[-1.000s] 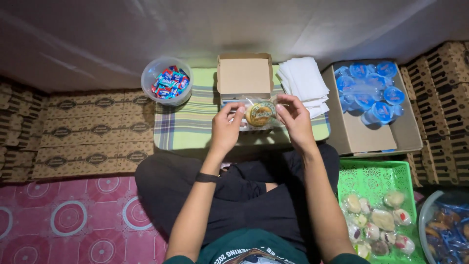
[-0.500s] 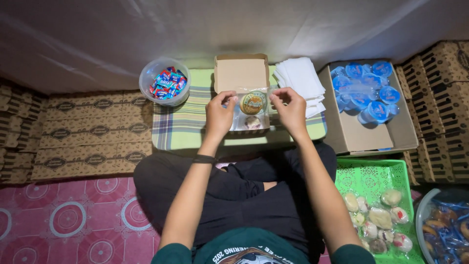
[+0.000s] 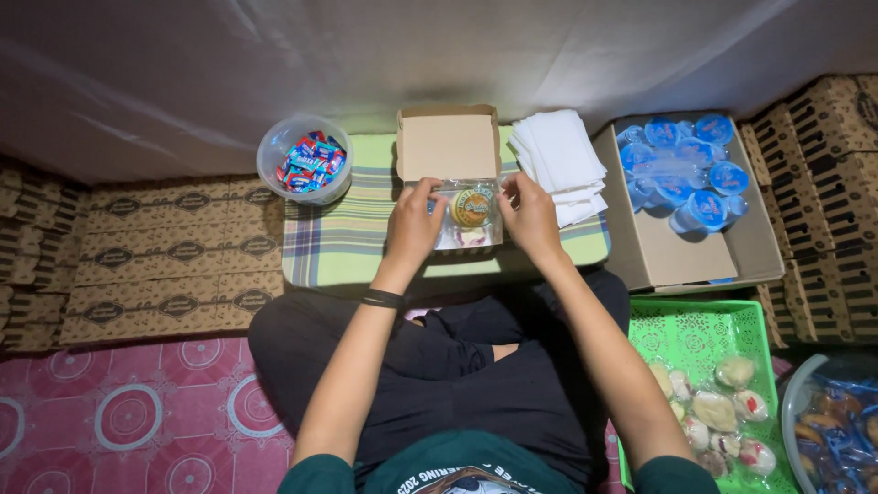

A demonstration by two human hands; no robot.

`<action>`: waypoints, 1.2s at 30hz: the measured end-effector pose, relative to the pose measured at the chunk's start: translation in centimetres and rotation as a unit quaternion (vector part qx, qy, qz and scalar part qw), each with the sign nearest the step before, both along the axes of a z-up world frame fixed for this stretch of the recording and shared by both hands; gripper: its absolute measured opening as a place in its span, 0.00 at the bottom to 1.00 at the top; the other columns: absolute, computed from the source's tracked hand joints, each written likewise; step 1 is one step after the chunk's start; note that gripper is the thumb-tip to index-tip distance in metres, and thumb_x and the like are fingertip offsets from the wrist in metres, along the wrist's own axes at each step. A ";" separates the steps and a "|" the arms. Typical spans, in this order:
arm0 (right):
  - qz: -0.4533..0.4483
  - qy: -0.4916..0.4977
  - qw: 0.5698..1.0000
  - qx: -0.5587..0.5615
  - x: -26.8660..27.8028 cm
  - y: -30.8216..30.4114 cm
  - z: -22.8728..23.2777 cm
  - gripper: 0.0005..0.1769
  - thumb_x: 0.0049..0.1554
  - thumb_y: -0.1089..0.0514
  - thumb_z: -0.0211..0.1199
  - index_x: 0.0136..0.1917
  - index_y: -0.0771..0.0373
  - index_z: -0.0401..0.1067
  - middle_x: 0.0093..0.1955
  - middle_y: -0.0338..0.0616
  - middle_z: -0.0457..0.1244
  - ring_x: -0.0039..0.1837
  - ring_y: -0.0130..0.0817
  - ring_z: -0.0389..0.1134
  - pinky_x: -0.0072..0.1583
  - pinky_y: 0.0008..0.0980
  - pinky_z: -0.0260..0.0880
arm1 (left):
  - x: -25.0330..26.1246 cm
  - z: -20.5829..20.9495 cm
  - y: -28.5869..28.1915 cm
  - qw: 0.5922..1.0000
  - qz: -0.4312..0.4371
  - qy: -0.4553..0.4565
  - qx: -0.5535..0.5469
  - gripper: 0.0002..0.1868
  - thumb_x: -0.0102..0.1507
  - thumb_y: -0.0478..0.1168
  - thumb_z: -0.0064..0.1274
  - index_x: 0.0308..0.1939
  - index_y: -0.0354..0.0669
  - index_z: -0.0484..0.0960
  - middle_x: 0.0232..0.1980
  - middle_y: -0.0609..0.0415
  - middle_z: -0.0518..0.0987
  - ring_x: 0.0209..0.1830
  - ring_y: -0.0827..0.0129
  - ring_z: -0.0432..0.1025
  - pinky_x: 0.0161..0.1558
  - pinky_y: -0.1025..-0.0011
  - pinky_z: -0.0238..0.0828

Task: Packing various food items like candies, a bun, and a napkin into a cardboard box.

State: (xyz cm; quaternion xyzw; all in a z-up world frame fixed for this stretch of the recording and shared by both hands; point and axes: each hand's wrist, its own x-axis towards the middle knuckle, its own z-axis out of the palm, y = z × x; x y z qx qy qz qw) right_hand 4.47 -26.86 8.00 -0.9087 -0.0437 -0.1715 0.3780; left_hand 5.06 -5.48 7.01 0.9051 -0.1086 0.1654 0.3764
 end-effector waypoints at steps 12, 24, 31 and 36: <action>0.049 -0.136 0.975 -0.167 -0.5 0.0 0.8 0.11 0.58 0.59 0.68 0.55 0.57 0.75 0.55 0.44 0.64 0.55 0.46 0.67 0.54 0.42 0.72 | 0.0 -0.5 0.7 0.986 -0.062 -0.080 0.136 0.19 0.59 0.42 0.64 0.54 0.54 0.79 0.47 0.57 0.83 0.47 0.61 0.72 0.48 0.64 0.71; 0.118 -0.028 0.954 -0.273 0.0 -0.2 -1.5 0.18 0.63 0.48 0.61 0.66 0.43 0.71 0.69 0.37 0.60 0.66 0.48 0.59 0.57 0.45 0.64 | 0.1 -0.6 0.7 0.958 -0.117 -0.027 0.260 0.21 0.67 0.51 0.53 0.65 0.60 0.76 0.64 0.60 0.73 0.60 0.60 0.64 0.55 0.59 0.60; 0.130 0.034 0.937 -0.323 -0.9 0.6 0.4 0.23 0.61 0.50 0.61 0.70 0.46 0.70 0.72 0.42 0.61 0.68 0.51 0.59 0.58 0.49 0.63 | -0.1 0.2 0.6 0.953 -0.123 0.017 0.275 0.22 0.68 0.52 0.52 0.66 0.61 0.75 0.65 0.58 0.74 0.62 0.59 0.63 0.57 0.58 0.58; 0.131 0.063 0.917 -0.371 -0.2 0.8 -1.0 0.23 0.62 0.49 0.59 0.70 0.46 0.69 0.72 0.40 0.62 0.68 0.49 0.60 0.59 0.50 0.63 | 0.2 0.4 0.3 0.950 -0.121 0.050 0.283 0.22 0.69 0.52 0.50 0.67 0.62 0.74 0.65 0.59 0.75 0.62 0.59 0.63 0.55 0.58 0.57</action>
